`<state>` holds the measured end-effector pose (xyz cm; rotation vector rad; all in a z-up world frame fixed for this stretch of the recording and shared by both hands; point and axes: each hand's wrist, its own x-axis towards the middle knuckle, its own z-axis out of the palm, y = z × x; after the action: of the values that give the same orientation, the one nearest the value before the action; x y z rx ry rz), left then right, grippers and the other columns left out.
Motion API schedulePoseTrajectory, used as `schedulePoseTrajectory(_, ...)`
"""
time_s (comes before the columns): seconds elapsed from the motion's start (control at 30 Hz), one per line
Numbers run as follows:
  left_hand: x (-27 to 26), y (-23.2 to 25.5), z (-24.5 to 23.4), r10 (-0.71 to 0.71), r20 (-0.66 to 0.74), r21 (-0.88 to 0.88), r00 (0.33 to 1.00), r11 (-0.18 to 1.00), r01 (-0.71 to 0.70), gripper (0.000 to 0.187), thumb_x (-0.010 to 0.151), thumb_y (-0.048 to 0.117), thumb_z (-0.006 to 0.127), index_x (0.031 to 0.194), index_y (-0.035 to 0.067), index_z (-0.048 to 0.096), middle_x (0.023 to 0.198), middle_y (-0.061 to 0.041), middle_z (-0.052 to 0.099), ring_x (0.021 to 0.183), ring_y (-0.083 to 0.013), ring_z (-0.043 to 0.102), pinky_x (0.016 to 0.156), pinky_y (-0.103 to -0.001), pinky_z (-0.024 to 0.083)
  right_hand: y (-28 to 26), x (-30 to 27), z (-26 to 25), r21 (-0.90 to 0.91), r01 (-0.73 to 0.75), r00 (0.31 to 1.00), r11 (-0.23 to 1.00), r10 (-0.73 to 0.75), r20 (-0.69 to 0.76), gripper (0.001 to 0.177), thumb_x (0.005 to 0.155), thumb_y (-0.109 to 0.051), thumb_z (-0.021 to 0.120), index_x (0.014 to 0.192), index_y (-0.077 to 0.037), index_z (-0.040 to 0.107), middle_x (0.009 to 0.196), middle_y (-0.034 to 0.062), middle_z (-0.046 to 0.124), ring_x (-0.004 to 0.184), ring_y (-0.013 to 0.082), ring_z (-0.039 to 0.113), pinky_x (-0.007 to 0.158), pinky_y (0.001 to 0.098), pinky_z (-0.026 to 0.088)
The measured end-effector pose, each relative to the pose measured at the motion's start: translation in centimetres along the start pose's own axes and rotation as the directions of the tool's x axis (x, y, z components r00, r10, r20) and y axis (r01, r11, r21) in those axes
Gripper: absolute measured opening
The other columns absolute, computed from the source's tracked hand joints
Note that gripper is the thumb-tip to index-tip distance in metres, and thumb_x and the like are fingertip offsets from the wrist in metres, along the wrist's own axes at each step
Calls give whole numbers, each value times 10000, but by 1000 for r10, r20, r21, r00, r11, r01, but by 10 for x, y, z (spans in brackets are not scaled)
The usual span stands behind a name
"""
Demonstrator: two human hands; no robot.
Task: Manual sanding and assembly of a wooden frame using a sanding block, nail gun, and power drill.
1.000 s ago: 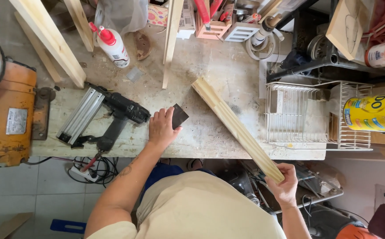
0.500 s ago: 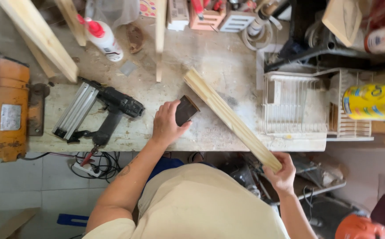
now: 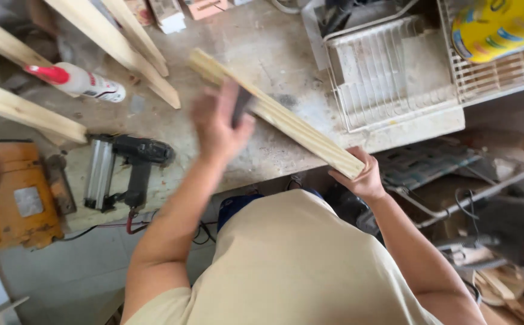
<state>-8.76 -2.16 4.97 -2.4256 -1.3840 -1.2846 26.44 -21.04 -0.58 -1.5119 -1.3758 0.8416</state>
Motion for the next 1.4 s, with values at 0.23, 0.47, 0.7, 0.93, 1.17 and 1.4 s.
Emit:
schedulePoseTrajectory(0.23, -75, 103, 20, 251, 203, -259, 946, 946, -195, 870, 715, 411, 825, 1543, 361, 559, 1196, -91, 582, 1018, -335, 617, 855, -440, 499, 29, 2, -1, 55, 11, 1000, 998, -11, -4, 481, 654, -163, 1004, 1041, -53, 741, 777, 89, 705, 675, 111, 622, 561, 272, 438)
schedulePoseTrajectory(0.47, -160, -87, -12, -471, 385, 310, 794, 876, 370, 845, 680, 537, 842, 1456, 271, 642, 1222, -134, 596, 1135, -379, 577, 952, -577, 451, 17, 15, -10, -1, -85, 996, 996, 85, -4, 439, 653, -116, 990, 1018, -67, 751, 720, 120, 693, 675, 152, 642, 604, 284, 438)
schedulePoseTrajectory(0.7, -35, -72, -16, -591, 521, -372, 617, 493, 786, 961, 927, 509, 864, 1686, 230, 344, 1681, -197, 354, 1564, -457, 303, 1258, -676, 230, 8, 17, -22, 300, -130, 989, 945, 146, -32, 455, 584, 58, 905, 970, -67, 698, 691, -6, 593, 693, 86, 582, 633, 217, 378)
schedulePoseTrajectory(0.93, 0, -58, -44, -243, 539, -720, 806, 364, 591, 866, 866, 480, 901, 1580, 157, 533, 1549, -131, 591, 1501, -272, 469, 1289, -481, 264, 5, 10, -94, 545, -56, 998, 837, 50, 25, 530, 448, 120, 824, 925, -18, 639, 720, 92, 635, 644, 194, 663, 620, 271, 446)
schedulePoseTrajectory(1.17, 24, -22, -89, -80, 414, -893, 907, 160, 421, 626, 972, 403, 795, 1482, 109, 583, 1398, -41, 609, 1245, -190, 579, 1044, -300, 518, 10, 10, -118, 658, -121, 990, 743, 46, 130, 408, 562, -42, 720, 946, -98, 596, 957, 50, 636, 973, 269, 604, 802, 363, 483)
schedulePoseTrajectory(1.4, 10, -24, -110, -128, 311, -926, 942, 182, 330, 588, 930, 347, 847, 1403, 81, 623, 1266, -40, 656, 1162, -178, 608, 965, -299, 548, 5, 19, -107, 694, -109, 987, 712, -5, 161, 474, 581, -4, 748, 1038, -52, 631, 1118, 148, 718, 1108, 339, 669, 925, 403, 543)
